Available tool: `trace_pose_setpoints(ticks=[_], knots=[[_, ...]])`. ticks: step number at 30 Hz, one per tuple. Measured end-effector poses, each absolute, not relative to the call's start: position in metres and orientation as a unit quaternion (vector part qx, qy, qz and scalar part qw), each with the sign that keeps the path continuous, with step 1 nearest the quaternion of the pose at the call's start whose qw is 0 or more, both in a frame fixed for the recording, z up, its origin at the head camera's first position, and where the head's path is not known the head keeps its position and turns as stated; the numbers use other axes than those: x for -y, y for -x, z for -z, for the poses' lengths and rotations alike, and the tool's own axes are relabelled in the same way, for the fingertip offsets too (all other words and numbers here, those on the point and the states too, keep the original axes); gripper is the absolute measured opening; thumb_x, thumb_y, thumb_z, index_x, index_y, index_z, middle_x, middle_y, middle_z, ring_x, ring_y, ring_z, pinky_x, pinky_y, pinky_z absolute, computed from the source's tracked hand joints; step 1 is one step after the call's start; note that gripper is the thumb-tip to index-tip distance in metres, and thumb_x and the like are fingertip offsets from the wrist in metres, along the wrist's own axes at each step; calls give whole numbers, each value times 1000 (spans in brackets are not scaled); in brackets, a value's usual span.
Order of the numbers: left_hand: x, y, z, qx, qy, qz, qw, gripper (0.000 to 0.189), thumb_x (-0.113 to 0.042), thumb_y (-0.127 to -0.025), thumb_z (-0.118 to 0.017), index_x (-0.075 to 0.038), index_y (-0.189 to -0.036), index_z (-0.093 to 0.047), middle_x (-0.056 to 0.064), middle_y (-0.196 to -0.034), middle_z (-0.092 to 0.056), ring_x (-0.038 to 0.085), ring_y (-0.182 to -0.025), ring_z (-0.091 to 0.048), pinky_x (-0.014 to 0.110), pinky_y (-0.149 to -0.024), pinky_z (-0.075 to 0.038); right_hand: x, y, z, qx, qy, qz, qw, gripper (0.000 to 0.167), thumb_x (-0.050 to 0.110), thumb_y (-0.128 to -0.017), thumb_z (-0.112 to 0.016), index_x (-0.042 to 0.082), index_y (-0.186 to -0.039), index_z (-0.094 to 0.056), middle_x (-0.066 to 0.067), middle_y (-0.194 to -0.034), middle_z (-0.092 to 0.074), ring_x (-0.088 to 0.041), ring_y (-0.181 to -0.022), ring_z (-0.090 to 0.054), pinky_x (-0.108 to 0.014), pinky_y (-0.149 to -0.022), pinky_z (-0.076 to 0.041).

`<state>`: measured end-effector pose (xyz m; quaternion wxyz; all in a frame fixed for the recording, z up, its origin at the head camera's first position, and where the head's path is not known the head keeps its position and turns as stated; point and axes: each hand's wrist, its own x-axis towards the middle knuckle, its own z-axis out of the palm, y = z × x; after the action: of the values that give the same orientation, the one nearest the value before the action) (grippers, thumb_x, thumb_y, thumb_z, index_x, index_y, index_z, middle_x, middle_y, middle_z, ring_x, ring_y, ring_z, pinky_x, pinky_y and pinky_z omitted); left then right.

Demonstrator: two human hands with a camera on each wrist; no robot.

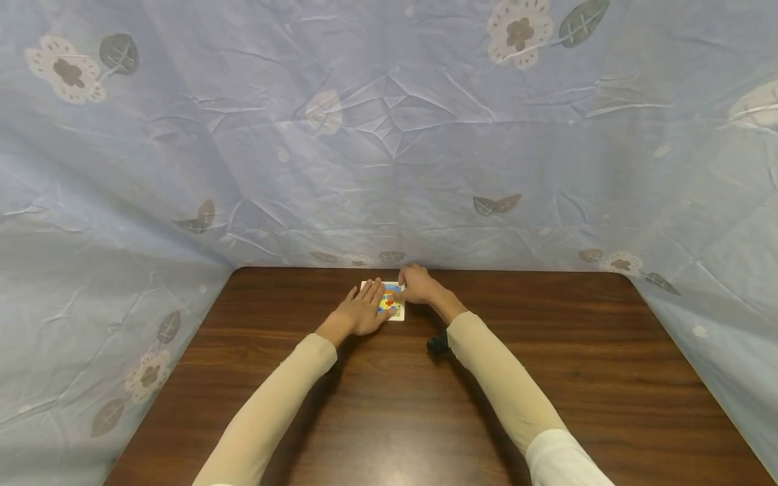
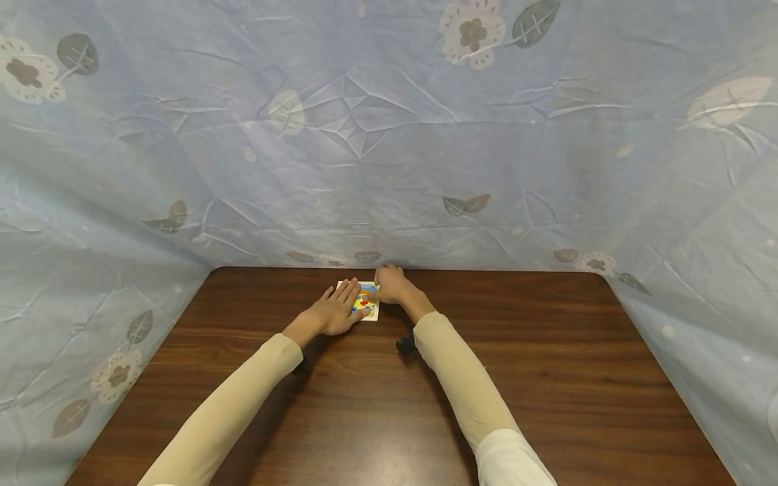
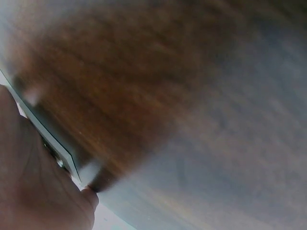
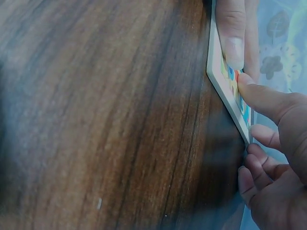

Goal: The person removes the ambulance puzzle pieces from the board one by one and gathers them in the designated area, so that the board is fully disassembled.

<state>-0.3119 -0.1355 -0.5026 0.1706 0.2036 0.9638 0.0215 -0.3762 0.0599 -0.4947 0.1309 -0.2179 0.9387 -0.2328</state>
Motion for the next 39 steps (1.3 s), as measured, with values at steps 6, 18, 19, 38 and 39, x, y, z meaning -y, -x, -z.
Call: trace_pose_setpoints(ticks=[6, 18, 19, 38, 39], knots=[[136, 312, 505, -965, -203, -26, 167, 87, -67, -109, -16, -9, -169, 6, 11, -179, 12, 29, -167, 9, 56, -137, -1, -61, 376, 495, -932, 208, 262, 139, 45, 32, -94, -81, 1, -118, -58, -17, -125, -57, -35, -118, -54, -45, -102, -54], [137, 312, 504, -965, -201, -31, 165, 87, -67, -109, -17, -9, -169, 6, 11, -179, 13, 29, -167, 9, 56, -137, 0, -62, 376, 498, -933, 222, 269, 92, 44, 29, -92, -84, -2, -113, -61, -12, -112, -63, -25, -99, -59, -37, -90, -58], [137, 312, 504, -965, -202, -30, 164, 87, -67, -109, -17, -9, -169, 5, 11, -179, 12, 29, -167, 9, 56, -137, -1, -62, 375, 499, -931, 224, 274, 90, 44, 29, -91, -84, -1, -113, -61, -12, -111, -63, -24, -98, -59, -37, -89, -58], [136, 312, 508, -966, -196, -33, 165, 87, -68, -109, -17, -10, -169, 5, 10, -179, 12, 29, -168, 8, 54, -138, 0, -67, 370, 501, -910, 221, 347, 55, 18, 6, -96, -74, 5, -113, -69, -11, -109, -72, -25, -103, -68, -39, -93, -61], [136, 313, 508, -966, -197, -32, 164, 87, -68, -109, -17, -10, -169, 5, 10, -179, 11, 29, -168, 7, 54, -137, 0, -67, 370, 501, -908, 220, 352, 56, 19, 6, -96, -73, 6, -115, -69, -11, -110, -72, -26, -103, -68, -39, -93, -61]])
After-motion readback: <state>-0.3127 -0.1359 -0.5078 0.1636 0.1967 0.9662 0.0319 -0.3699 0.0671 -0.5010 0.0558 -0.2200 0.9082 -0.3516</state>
